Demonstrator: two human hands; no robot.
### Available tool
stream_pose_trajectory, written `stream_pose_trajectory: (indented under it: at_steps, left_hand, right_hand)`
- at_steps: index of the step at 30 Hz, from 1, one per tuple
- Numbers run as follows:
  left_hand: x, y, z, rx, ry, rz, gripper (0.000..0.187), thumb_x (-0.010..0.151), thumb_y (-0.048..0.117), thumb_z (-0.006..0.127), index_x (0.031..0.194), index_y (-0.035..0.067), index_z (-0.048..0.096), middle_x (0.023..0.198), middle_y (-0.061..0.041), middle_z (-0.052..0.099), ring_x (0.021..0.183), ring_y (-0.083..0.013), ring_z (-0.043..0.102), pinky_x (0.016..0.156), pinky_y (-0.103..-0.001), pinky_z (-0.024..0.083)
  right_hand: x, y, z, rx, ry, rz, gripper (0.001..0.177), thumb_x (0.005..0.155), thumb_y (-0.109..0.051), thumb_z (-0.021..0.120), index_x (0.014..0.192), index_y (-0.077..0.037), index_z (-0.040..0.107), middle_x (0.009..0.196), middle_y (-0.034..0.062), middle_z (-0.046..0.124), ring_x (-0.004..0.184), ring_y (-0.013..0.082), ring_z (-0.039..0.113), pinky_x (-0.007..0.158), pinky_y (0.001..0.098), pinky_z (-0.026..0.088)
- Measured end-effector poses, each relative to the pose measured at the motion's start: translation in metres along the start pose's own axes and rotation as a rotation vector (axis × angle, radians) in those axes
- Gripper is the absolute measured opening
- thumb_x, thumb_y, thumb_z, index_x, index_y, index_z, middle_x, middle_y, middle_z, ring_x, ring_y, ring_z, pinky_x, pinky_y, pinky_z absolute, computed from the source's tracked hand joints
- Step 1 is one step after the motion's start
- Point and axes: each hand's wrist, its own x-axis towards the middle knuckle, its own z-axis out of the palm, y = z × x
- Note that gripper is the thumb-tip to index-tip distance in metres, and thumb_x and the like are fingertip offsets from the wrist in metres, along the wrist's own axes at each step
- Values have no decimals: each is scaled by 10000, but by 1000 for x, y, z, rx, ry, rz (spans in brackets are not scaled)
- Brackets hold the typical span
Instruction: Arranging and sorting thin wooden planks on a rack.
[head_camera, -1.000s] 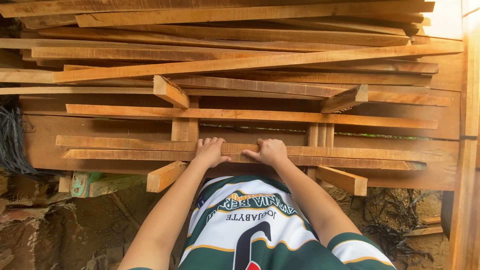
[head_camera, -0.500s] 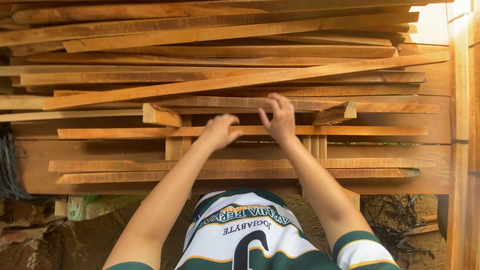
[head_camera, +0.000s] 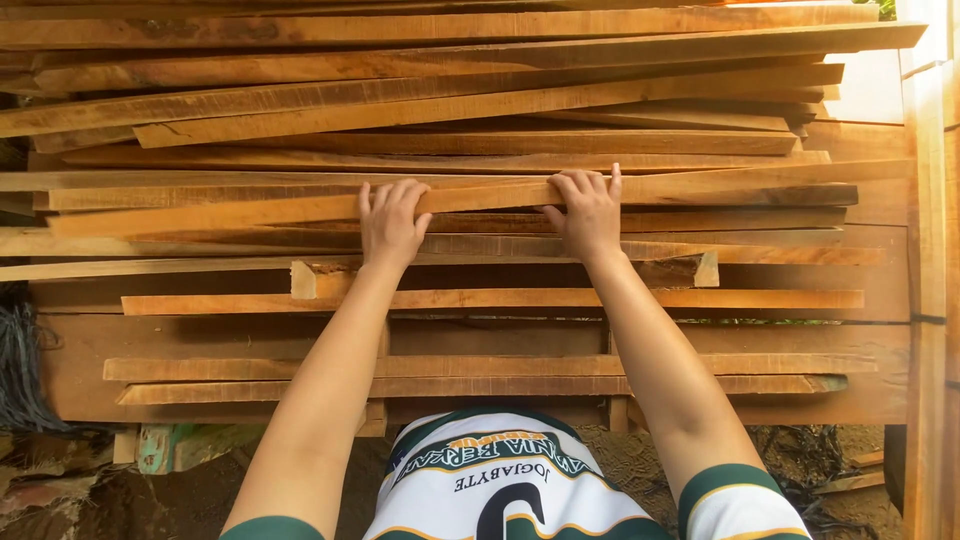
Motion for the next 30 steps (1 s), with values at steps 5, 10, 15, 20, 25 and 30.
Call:
stream_pose_trajectory:
  at_steps: [5,10,15,20,25,30]
  left_hand:
    - [-18,36,-109,-54,155,123,479,868,263,827,1312,236,648,1298,32,638,1307,-189,504,1230,-517,98]
    - [-78,65,-183,-74,188,169,453,866,295,824,1289,213,683,1271,19,651,1278,-195,505,1220,-496,97]
    - [-162,83,-189,-118,-139,-6,436,871,330,775,1289,247,685,1298,1,670,1249,-242,557,1171,-550,187]
    - [-216,74,-111,-150,-416,-212,479,856,299,774,1322,312,664,1345,95,641,1282,-192,540,1198,-534,156]
    - [-227,66,-50,-178,-482,-296,446,900,245,750,1337,273,666,1374,78,627,1373,-198,480,1248,-555,53]
    - [-215,40,12,-132,-448,-268,485,898,243,754,1367,287,639,1410,75,603,1389,-196,470,1250,-570,126]
  right_hand:
    - [2,-25,-73,165,168,-23,552,718,-287,926,1231,-251,726,1171,-22,682,1147,219,597,1185,540,215]
    - [-31,-69,-161,255,255,-20,493,753,-414,943,1186,-274,753,1103,-54,702,1053,196,636,1186,477,260]
    - [-120,-77,-157,225,-67,6,505,740,-398,894,1192,-231,744,1100,2,694,1042,230,630,1058,465,362]
    - [-195,-93,-117,366,-283,154,442,778,-322,867,1195,-237,748,1095,14,717,1065,229,649,1076,474,369]
    - [-230,-95,-66,250,-300,178,480,771,-347,850,1229,-304,712,1149,-76,691,1129,169,626,1158,459,321]
    - [-225,-87,-23,186,-282,189,477,806,-346,840,1256,-270,700,1198,-38,682,1203,208,605,1196,560,266]
